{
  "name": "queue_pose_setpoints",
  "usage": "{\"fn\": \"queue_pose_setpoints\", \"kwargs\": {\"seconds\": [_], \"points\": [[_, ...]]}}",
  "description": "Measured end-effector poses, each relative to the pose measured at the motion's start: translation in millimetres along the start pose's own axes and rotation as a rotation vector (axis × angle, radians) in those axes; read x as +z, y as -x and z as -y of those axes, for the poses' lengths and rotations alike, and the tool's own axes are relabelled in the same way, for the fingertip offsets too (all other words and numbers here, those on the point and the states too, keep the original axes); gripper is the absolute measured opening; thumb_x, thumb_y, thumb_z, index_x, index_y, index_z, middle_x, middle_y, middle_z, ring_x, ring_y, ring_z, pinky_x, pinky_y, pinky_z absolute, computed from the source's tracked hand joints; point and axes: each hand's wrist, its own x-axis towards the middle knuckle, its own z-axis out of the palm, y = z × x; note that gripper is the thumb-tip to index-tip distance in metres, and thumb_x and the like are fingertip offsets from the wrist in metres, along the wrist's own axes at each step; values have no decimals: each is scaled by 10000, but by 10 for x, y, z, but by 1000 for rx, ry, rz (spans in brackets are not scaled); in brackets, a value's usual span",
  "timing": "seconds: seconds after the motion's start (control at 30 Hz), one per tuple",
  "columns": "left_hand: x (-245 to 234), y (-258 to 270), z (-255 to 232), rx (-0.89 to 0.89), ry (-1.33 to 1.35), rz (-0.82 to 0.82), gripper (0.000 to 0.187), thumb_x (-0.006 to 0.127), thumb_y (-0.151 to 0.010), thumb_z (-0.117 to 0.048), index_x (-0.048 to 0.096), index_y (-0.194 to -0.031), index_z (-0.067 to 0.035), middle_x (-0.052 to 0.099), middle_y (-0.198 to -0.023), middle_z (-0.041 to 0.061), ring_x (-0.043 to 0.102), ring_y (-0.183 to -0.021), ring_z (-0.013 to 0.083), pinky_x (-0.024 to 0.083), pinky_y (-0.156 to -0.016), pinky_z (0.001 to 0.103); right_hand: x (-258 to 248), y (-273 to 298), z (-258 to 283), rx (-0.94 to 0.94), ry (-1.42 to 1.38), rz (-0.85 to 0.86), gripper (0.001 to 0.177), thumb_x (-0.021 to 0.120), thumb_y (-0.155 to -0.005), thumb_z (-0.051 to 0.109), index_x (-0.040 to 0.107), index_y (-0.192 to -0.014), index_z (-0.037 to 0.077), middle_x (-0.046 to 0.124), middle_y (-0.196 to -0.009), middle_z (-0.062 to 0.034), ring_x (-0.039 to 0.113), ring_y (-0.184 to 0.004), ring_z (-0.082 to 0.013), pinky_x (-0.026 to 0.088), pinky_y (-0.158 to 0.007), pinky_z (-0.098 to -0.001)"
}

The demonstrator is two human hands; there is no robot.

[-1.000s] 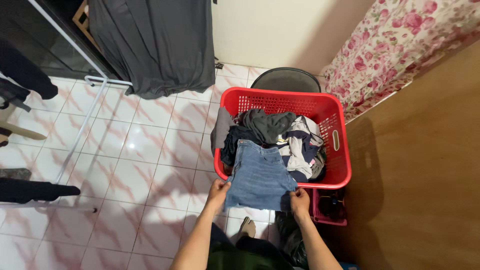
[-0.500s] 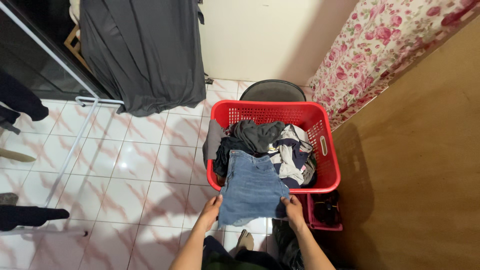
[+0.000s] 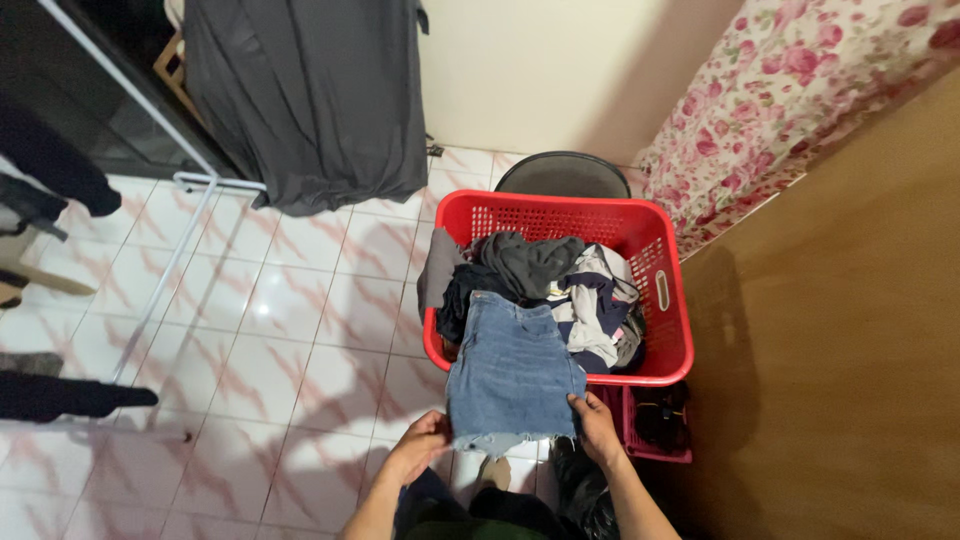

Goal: The person takes clothes from a red laundry basket, places them on hangers, and hangs them on a white clothing rack. The person handles denim shorts and black pants, folding them onto hangers before placing them on the rack.

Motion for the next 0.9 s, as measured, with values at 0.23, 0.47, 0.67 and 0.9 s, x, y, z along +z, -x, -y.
{"fn": "queue_pose_setpoints", "kwargs": {"seconds": [0.23, 0.47, 0.67, 0.9], "points": [[218, -93, 135, 151, -334, -361, 176, 693, -946, -82, 530, -1008, -65, 577, -879, 45, 573, -761, 136, 525, -596, 308, -85, 14, 25, -22, 3, -4, 128, 619, -955, 129, 682, -967, 18, 721, -846, -41, 641, -709, -128, 521, -672, -292], [3, 167, 122, 87, -398, -510, 268, 507, -902, 53, 424, -1100, -107, 658, -817, 89, 647, -577, 182, 529, -482, 340, -131, 132, -54, -208, 438, -163, 234, 692, -967, 229, 675, -844, 31, 627, -734, -5, 495, -631, -88, 415, -576, -290], [-130, 457, 213, -16, -448, -622, 144, 545, -992, -48, 448, -1087, -95, 649, -803, 107, 649, -575, 159, 546, -490, 329, -94, 242, -147, -78, 633, -248, 295, 716, -937, 291, 644, -850, 18, 656, -725, -66, 579, -566, -136, 477, -513, -319], [-44, 758, 313, 172, -899, -588, 260, 680, -923, -148, 576, -1150, -75, 716, -1120, 131, 686, -1085, 309, 528, -952, 394, -124, 624, -353, -236, 1079, -267, 345, 701, -942, 325, 729, -1092, 16, 760, -1019, -195, 717, -972, -353, 548, -874, -418]]}}
